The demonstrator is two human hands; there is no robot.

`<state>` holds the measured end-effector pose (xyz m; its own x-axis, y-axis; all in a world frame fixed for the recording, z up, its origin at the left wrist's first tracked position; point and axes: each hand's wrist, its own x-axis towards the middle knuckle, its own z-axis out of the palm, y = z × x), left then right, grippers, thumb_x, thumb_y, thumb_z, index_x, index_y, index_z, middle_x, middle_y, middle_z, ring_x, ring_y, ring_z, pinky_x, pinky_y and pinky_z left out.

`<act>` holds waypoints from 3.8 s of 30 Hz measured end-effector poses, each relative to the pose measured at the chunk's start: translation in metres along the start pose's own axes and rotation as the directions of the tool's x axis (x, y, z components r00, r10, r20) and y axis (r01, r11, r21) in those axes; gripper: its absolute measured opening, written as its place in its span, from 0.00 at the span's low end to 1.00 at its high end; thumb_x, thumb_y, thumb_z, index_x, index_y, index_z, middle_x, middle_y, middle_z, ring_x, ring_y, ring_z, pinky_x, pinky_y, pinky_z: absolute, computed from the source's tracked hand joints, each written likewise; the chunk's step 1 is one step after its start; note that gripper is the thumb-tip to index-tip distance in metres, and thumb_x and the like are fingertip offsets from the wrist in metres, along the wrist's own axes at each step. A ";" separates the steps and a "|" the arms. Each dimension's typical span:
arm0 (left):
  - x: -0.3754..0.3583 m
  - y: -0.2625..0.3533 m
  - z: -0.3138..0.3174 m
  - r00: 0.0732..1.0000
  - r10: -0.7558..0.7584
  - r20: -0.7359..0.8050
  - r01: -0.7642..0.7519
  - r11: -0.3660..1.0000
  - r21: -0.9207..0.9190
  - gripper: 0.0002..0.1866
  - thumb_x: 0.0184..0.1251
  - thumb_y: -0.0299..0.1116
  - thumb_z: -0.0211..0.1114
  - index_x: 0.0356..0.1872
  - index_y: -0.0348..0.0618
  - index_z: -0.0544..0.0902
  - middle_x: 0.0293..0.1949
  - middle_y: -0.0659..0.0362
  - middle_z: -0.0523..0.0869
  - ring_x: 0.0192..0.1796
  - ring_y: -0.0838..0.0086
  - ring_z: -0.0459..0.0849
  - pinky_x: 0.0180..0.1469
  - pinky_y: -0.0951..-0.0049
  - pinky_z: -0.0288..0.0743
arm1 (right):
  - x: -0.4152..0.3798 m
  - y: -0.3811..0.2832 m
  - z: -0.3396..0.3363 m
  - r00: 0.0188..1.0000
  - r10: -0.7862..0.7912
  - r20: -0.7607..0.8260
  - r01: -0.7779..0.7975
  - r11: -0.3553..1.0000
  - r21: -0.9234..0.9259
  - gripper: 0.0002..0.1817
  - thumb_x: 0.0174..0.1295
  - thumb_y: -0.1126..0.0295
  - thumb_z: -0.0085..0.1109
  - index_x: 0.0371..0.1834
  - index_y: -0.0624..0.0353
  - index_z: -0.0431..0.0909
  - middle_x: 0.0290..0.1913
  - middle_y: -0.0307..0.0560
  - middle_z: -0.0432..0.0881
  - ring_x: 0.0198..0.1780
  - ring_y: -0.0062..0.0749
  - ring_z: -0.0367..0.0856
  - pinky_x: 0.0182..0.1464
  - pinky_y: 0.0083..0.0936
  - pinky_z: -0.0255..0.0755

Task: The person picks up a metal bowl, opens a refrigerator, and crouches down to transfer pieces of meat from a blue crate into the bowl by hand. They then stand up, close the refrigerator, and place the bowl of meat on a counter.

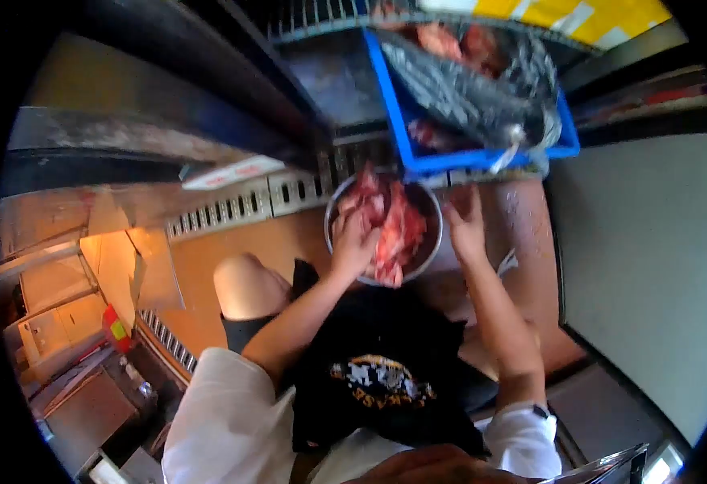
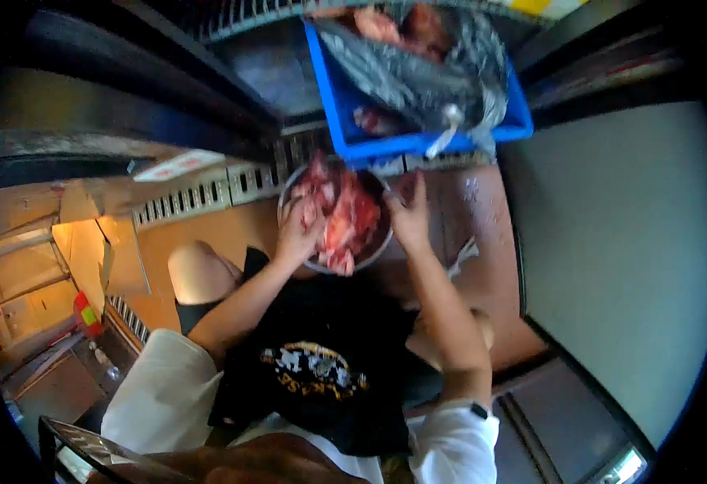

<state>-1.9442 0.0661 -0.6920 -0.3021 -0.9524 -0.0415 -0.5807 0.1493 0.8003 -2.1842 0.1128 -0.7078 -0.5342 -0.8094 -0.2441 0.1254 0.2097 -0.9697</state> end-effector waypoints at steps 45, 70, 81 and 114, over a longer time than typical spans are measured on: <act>0.010 -0.193 0.008 0.833 -0.445 0.328 0.540 0.782 -0.310 0.25 0.48 0.16 0.60 0.53 0.39 0.78 0.47 0.55 0.84 0.48 0.67 0.83 0.49 0.64 0.78 | -0.019 0.155 -0.043 0.980 0.196 -0.042 -0.197 0.905 -0.378 0.25 0.63 0.64 0.57 0.63 0.62 0.72 0.39 0.56 0.84 0.39 0.37 0.83 0.44 0.31 0.76; -0.188 0.599 -0.058 0.077 0.436 0.897 -0.524 0.783 -0.335 0.17 0.53 0.30 0.63 0.46 0.37 0.79 0.42 0.46 0.85 0.48 0.58 0.84 0.51 0.63 0.75 | -0.626 -0.343 -0.258 -0.024 0.130 -0.991 -0.165 0.977 0.132 0.14 0.63 0.67 0.60 0.46 0.64 0.78 0.37 0.44 0.81 0.40 0.26 0.78 0.45 0.23 0.72; -0.301 0.762 0.100 -0.095 0.497 0.862 -0.692 0.590 -0.416 0.23 0.60 0.31 0.55 0.58 0.47 0.78 0.53 0.44 0.80 0.58 0.47 0.78 0.59 0.52 0.73 | -0.762 -0.240 -0.344 -0.386 0.131 -0.913 -0.215 0.950 0.227 0.19 0.65 0.69 0.51 0.54 0.72 0.74 0.42 0.51 0.78 0.41 0.37 0.76 0.46 0.34 0.74; 0.027 0.426 -0.315 -0.089 0.474 0.876 -0.989 0.064 -0.135 0.21 0.60 0.54 0.64 0.40 0.46 0.85 0.40 0.56 0.85 0.49 0.61 0.82 0.54 0.61 0.73 | -0.735 -0.288 -0.352 -0.120 0.505 -0.855 0.054 0.863 0.502 0.24 0.69 0.61 0.48 0.61 0.67 0.68 0.53 0.54 0.78 0.47 0.52 0.82 0.46 0.52 0.83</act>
<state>-1.9616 0.0207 -0.1643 -0.9105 0.3886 -0.1414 0.3637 0.9153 0.1733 -2.1221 0.8403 -0.2453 -0.5868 0.6723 -0.4514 0.4995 -0.1383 -0.8552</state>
